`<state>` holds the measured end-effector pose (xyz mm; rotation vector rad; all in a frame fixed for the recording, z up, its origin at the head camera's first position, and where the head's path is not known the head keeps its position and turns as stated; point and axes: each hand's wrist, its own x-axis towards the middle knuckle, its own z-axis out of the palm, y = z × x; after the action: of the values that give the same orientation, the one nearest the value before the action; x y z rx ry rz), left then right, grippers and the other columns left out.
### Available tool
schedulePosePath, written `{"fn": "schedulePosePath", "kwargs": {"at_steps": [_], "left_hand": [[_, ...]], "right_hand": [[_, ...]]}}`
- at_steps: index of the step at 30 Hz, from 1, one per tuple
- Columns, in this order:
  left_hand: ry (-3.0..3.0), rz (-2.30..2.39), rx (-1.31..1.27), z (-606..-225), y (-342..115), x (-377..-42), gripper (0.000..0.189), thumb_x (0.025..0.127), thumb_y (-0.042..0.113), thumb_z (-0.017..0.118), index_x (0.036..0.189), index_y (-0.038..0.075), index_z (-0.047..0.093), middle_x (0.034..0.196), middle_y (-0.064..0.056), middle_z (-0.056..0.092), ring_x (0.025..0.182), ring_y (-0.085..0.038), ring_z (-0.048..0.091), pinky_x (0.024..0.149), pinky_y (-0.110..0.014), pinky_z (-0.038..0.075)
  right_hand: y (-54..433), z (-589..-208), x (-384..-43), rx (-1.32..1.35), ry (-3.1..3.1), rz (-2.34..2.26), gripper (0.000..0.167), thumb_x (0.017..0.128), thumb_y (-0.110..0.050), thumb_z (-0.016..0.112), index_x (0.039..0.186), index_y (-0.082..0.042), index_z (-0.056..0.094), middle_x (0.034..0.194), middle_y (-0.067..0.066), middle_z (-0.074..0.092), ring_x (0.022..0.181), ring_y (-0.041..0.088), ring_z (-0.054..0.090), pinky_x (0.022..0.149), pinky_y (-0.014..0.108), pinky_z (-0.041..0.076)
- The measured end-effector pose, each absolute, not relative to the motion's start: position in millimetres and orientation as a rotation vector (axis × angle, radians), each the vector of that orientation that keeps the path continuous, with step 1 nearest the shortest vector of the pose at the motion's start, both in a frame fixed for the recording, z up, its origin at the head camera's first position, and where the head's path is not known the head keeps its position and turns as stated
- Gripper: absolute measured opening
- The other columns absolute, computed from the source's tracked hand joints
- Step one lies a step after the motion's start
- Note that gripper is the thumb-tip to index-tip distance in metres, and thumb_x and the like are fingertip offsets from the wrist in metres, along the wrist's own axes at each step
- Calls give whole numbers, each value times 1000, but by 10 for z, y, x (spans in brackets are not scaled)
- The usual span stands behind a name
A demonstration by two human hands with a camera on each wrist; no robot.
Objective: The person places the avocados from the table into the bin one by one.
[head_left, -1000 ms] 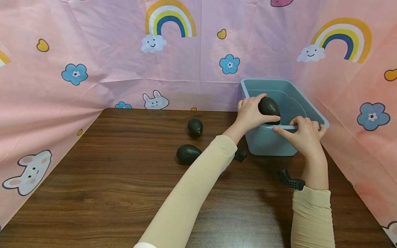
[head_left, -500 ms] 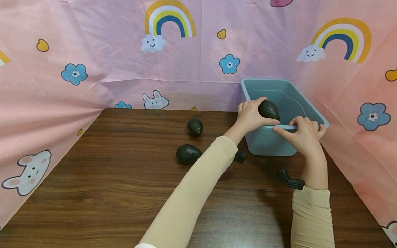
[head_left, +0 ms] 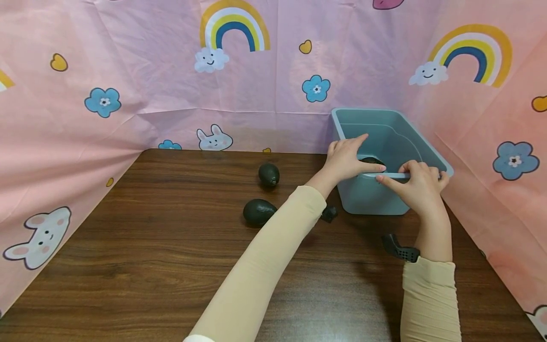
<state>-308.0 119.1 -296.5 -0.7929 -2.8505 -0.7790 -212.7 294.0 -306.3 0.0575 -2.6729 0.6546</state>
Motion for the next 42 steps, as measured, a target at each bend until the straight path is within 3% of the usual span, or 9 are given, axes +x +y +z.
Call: {"fn": "schedulePosePath", "kwargs": {"at_steps": [7, 15, 28, 42], "left_hand": [[-2908, -694, -843, -2964, 1157, -3092, 95, 75, 80, 51, 153, 39, 15, 155, 14, 20, 141, -7, 13, 112, -37, 6], [-2934, -668, -903, -2939, 1098, -3100, 95, 76, 80, 50, 153, 42, 8, 158, 10, 9, 144, -12, 3, 113, -40, 0], [-2900, -634, -979, -2975, 997, -3084, 101, 76, 76, 57, 154, 38, 5, 159, 6, 4, 145, -19, 2, 113, -43, 2], [-2822, -845, -1073, -3014, 817, -3025, 107, 75, 67, 67, 155, 32, 5, 160, 3, 2, 145, -18, 0, 113, -46, 5]], "right_hand": [[2944, -3076, -2136, 60, -2677, 653, 67, 83, -58, 66, 103, 4, 53, 98, 20, 48, 102, 49, 35, 92, 68, 3], [2944, -3074, -2141, 61, -2675, 653, 66, 83, -59, 65, 102, 4, 53, 98, 20, 48, 101, 48, 35, 92, 68, 3], [2957, -3091, -2134, 51, -2664, 651, 69, 83, -60, 65, 102, 5, 54, 98, 21, 49, 102, 48, 36, 92, 68, 3], [2954, -3083, -2143, 64, -2659, 652, 65, 83, -57, 66, 100, 4, 54, 97, 20, 49, 100, 49, 36, 92, 69, 3]]}}
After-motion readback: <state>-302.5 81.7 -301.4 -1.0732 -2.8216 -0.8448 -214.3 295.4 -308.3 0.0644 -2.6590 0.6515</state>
